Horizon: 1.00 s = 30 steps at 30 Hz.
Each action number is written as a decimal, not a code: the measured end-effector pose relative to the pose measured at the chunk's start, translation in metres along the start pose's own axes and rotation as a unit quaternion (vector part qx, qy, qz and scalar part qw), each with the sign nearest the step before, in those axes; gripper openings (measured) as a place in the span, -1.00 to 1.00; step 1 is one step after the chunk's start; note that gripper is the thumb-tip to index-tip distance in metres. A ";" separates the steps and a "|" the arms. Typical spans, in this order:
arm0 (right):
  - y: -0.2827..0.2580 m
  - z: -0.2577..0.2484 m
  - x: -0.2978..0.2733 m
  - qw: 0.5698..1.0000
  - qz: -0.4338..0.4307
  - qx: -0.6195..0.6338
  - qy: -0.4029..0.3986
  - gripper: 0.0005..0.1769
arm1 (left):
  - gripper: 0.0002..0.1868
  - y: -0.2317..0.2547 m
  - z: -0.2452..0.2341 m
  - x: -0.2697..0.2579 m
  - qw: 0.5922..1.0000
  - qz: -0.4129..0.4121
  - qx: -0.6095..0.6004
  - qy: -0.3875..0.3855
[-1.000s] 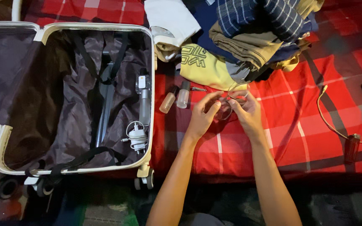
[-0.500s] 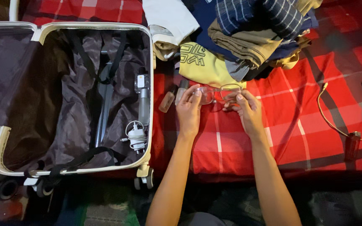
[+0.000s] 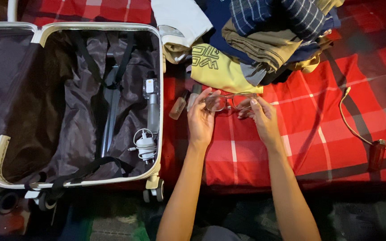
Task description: The person winds a charging cable and places it into a suitcase before packing various small toiletry bottles and a pair of eyeglasses.
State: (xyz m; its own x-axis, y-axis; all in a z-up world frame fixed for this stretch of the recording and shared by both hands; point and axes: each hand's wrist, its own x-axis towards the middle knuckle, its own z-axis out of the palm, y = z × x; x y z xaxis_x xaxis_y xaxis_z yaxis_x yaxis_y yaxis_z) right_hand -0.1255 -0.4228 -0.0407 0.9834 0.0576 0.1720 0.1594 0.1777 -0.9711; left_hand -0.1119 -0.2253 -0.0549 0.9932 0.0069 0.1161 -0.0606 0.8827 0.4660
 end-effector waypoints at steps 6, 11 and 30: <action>0.005 -0.001 -0.001 1.000 -0.010 -0.009 0.024 -0.54 | -0.61 0.000 0.003 0.000 0.999 0.003 0.044 0.004; 0.007 -0.002 -0.002 0.999 -0.001 -0.015 0.035 -0.51 | -0.62 -0.001 0.001 0.000 0.999 -0.002 0.051 0.009; -0.001 0.001 0.007 0.996 -0.001 0.079 0.043 -0.64 | -0.76 -0.012 0.005 0.000 0.987 -0.036 0.154 0.009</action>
State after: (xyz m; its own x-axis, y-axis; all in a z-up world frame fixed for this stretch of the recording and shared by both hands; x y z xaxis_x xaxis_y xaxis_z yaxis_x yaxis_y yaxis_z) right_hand -0.1191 -0.4221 -0.0380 0.9880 -0.0257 0.1526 0.1525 0.3306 -0.9314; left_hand -0.1120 -0.2381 -0.0563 0.9975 -0.0395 0.0585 -0.0145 0.6960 0.7179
